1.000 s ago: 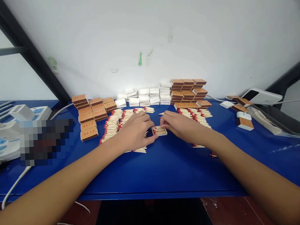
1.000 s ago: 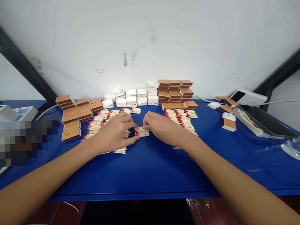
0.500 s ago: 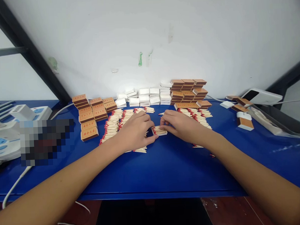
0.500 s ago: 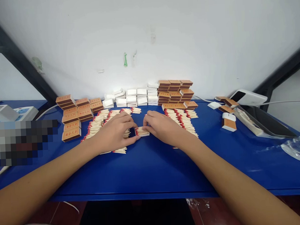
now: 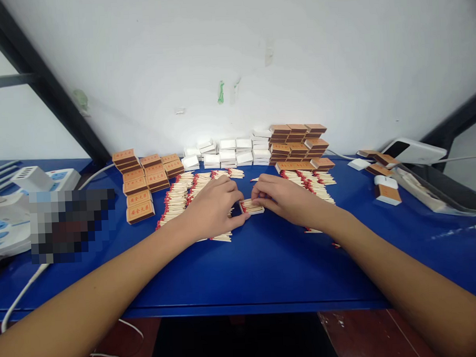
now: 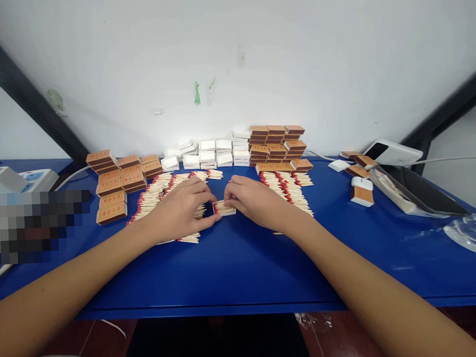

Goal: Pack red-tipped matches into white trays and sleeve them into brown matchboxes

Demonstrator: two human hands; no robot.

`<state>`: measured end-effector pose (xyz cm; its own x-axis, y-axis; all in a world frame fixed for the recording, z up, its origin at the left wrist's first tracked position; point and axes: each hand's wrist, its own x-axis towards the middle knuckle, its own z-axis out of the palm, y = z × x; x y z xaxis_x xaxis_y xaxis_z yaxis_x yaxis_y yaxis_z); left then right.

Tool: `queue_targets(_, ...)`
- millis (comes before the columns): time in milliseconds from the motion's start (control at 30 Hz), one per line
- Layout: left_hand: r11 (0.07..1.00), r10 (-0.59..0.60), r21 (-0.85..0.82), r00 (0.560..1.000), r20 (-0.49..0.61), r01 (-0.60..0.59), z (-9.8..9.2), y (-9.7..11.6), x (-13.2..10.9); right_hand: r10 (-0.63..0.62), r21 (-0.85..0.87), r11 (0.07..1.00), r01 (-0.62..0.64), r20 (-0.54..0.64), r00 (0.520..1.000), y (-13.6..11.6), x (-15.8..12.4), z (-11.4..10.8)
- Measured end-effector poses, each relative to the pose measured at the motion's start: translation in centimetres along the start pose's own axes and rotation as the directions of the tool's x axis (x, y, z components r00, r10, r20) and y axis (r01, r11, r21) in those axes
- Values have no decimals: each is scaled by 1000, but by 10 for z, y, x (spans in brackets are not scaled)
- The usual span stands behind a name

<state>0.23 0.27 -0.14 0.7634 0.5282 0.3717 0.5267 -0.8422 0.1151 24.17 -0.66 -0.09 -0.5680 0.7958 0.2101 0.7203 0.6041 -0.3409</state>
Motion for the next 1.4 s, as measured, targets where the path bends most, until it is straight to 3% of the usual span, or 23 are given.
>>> queue_targets(333,1000,-4,0,1000,6,4,1,-1,-2,31,-17,999,-32,-32,999,1,0,-3)
queue_targets(433,1000,-9,-8,1000,5,10,0,-1,-2,34,-42,998,-39,-103,994,14,2,-4)
queue_targets(533,1000,-11,-15,1000,7,11,0,-1,-2,9,-173,984,-46,-211,977,35,4,-5)
queue_targets(733,1000,-17,-19,1000,11,17,-1,0,-2,-16,-219,975,-23,-175,984,58,7,0)
queue_targets(1067,1000,0,-4,1000,2,0,1,-2,-2,14,-215,976,-42,-134,991,52,7,0)
queue_targets(1400,1000,-6,9,1000,9,6,1,-1,-1,-99,-199,976,83,-71,993,-1,-5,-11)
